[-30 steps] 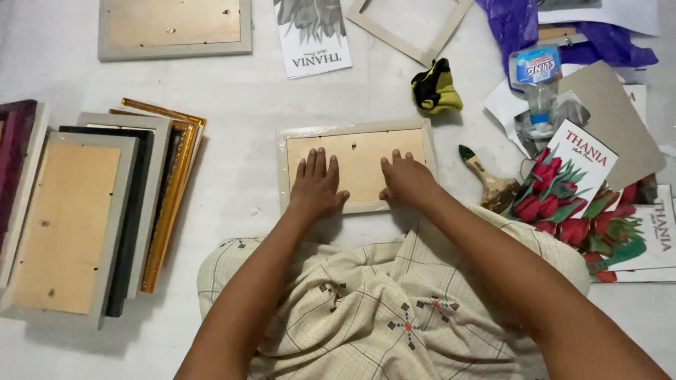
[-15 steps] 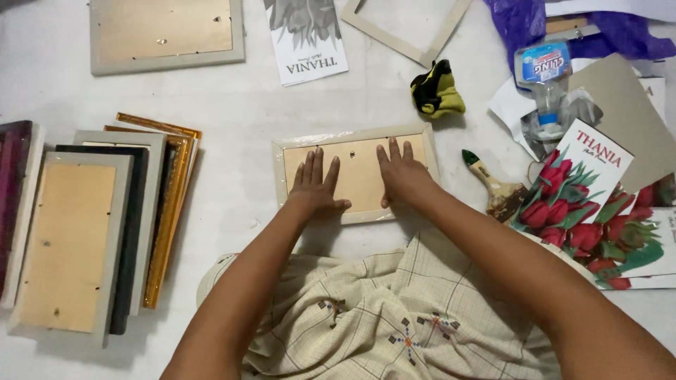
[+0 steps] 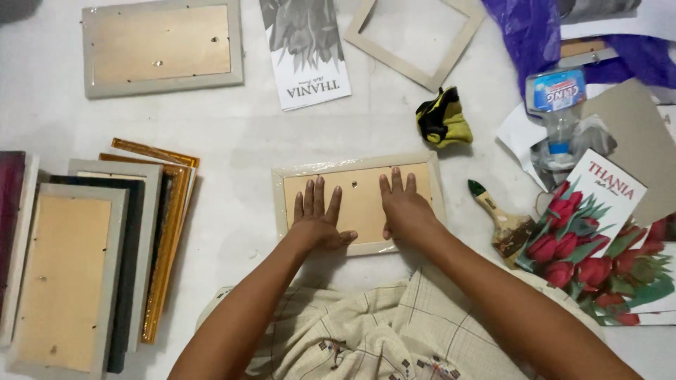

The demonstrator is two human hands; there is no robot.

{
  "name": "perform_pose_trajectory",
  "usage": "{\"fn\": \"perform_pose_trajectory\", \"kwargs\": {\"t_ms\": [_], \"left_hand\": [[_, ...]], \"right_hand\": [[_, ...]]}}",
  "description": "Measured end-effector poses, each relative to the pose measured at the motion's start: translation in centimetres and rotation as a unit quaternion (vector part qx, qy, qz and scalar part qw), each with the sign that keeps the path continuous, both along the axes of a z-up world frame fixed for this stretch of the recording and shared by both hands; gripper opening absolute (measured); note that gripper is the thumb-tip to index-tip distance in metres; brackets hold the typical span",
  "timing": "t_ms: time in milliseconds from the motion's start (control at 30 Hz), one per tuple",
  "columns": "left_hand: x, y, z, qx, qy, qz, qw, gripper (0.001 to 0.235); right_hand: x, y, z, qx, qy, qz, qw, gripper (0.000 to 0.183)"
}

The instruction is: Assembling picture frames by inserting promotional paper and backing boards.

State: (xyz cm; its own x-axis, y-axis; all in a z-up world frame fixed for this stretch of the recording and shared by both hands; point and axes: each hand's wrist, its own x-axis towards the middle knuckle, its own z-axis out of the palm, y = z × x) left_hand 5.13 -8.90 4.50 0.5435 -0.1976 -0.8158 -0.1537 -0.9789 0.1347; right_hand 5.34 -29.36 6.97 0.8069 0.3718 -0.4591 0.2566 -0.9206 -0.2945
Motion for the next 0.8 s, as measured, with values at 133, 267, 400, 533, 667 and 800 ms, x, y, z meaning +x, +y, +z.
{"fn": "perform_pose_trajectory", "kwargs": {"t_ms": [133,267,400,533,667,800], "left_hand": [[-0.3,-0.3,0.6,0.005,-0.012,0.003,1.000,0.106],[-1.0,-1.6,-2.1,-0.011,-0.057,0.027,0.998,0.111],[-1.5,-4.9,-1.9,-0.004,-0.085,0.135,0.987,0.111],[-1.2,-5.5,-2.6,-0.008,-0.088,0.184,0.979,0.109],[-1.4,-5.7,-2.0,0.007,-0.075,0.178,0.981,0.107],[-1.3,-5.4,-3.5,0.006,-0.084,0.188,0.979,0.109]], "right_hand": [[-0.4,-0.3,-0.5,0.005,-0.008,-0.004,1.000,0.119],[-0.6,-0.4,-1.8,0.000,-0.033,-0.015,0.999,0.121],[-1.3,-0.5,-0.9,0.011,-0.008,-0.062,0.998,0.119],[-2.5,-0.5,0.5,0.031,0.007,-0.128,0.991,0.106],[-3.6,-0.6,-0.3,0.040,0.022,-0.163,0.986,0.103],[-3.4,-0.4,-1.0,0.041,0.029,-0.180,0.982,0.105]]}}
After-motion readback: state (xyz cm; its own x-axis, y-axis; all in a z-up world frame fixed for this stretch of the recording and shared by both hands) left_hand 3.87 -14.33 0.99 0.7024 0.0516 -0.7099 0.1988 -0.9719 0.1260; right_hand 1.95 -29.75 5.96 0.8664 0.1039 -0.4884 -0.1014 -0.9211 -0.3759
